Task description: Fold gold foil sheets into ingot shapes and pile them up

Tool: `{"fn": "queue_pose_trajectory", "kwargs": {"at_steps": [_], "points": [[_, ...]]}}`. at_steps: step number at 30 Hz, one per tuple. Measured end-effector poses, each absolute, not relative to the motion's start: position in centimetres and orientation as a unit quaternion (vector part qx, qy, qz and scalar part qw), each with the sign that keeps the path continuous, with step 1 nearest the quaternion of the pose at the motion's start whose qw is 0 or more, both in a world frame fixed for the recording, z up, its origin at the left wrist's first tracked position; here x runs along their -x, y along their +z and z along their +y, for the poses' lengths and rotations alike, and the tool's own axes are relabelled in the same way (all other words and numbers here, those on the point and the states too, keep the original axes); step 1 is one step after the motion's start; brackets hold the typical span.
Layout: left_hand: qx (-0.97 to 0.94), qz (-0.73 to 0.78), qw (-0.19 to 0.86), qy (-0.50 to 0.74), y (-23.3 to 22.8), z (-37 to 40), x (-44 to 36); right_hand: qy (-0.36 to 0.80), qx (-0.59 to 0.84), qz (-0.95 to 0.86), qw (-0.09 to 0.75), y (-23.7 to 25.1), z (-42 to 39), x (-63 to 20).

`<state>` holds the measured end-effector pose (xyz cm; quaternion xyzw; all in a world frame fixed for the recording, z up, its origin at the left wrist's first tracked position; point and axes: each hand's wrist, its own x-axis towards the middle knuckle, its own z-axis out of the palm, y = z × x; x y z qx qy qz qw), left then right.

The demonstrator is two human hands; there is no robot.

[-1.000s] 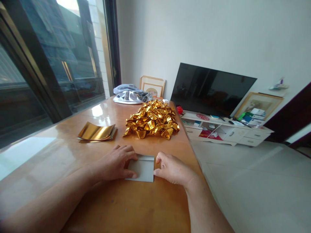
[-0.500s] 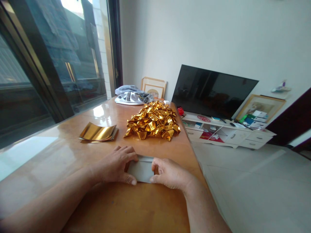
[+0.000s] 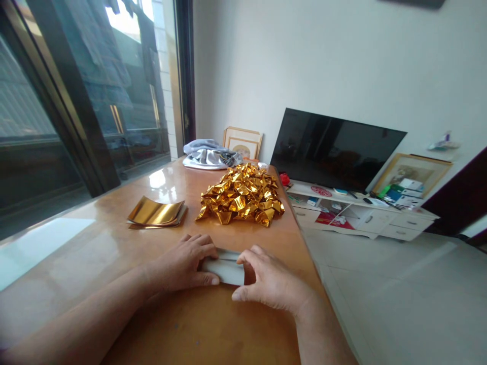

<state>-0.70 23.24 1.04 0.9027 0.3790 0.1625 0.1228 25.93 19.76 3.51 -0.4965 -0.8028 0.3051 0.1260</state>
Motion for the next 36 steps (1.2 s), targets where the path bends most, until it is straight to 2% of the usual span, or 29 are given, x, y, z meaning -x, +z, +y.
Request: {"fn": "queue_pose_trajectory", "kwargs": {"at_steps": [15,24,27,30,36], "points": [[-0.902,0.381,0.143,0.142,2.9,22.7,0.5,0.286,0.477,-0.814,0.165,1.9,21.0,-25.4],[-0.883,0.425,0.109,0.165,1.0,23.7,-0.5,0.227,0.582,-0.75,0.217,1.0,20.9,-25.1],[-0.876,0.436,0.109,0.172,0.7,23.9,-0.7,0.148,0.585,-0.756,0.252,2.4,19.8,-24.3],[-0.874,0.44,0.106,0.177,0.6,24.0,-0.9,0.111,0.542,-0.806,0.211,3.8,18.4,-23.2],[-0.862,0.46,0.103,0.186,0.1,24.2,-1.1,0.082,0.561,-0.82,0.073,3.7,16.8,-21.8]]}}
